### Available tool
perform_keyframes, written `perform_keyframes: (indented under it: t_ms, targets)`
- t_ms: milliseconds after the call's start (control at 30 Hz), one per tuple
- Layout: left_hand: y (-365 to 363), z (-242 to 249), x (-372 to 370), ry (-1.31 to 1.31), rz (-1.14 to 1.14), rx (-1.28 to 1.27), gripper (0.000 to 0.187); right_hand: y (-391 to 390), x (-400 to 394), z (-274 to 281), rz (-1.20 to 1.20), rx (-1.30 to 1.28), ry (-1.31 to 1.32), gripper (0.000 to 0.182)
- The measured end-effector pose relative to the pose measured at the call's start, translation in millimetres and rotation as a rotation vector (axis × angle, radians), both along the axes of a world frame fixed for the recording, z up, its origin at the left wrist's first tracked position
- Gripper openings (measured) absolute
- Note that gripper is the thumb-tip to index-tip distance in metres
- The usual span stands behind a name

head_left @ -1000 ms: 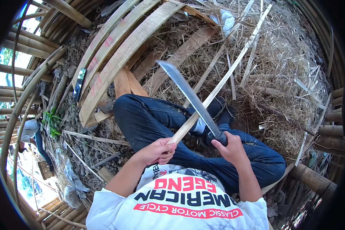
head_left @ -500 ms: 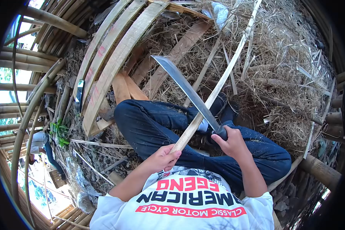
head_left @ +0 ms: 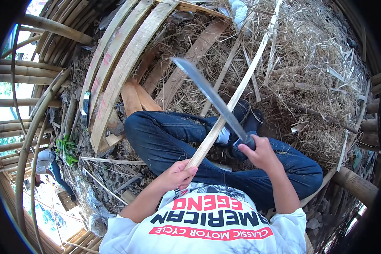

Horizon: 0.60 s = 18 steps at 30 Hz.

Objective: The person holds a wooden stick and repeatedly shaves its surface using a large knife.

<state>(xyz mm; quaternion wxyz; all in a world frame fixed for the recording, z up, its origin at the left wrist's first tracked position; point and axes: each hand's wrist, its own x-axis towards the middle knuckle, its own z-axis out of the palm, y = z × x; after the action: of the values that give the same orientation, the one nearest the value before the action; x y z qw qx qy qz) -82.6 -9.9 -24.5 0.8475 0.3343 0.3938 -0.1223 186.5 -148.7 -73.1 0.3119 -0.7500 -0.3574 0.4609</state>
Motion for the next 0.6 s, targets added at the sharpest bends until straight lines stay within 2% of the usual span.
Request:
perform_keyframes:
  t_ms: [167, 267, 433, 533, 600]
  targets:
    - [-1.3, -6.0, -5.6, 0.023, -0.010, -0.023, 0.018, -3.5, -33.5, 13.8, 0.292, -0.017, -0.054, 0.051]
    - [-3.3, -7.1, -9.7, 0.023, 0.000, 0.028, 0.016, -1.4, -23.5, 12.5, 0.236, -0.004, -0.102, 0.051]
    - [-2.6, -11.4, -5.9, 0.016, -0.016, 0.036, 0.017, -1.5, 4.6, -12.0, -0.072, -0.028, -0.035, 0.043]
    - [0.9, -6.3, -3.0, 0.007, -0.010, -0.029, 0.015, -9.0, -12.1, -1.6, -0.006, 0.011, 0.025, 0.043]
    - [1.4, -7.9, -4.5, 0.006, -0.025, -0.034, 0.013, -14.8, -22.9, 0.4, 0.187, -0.014, -0.033, 0.048]
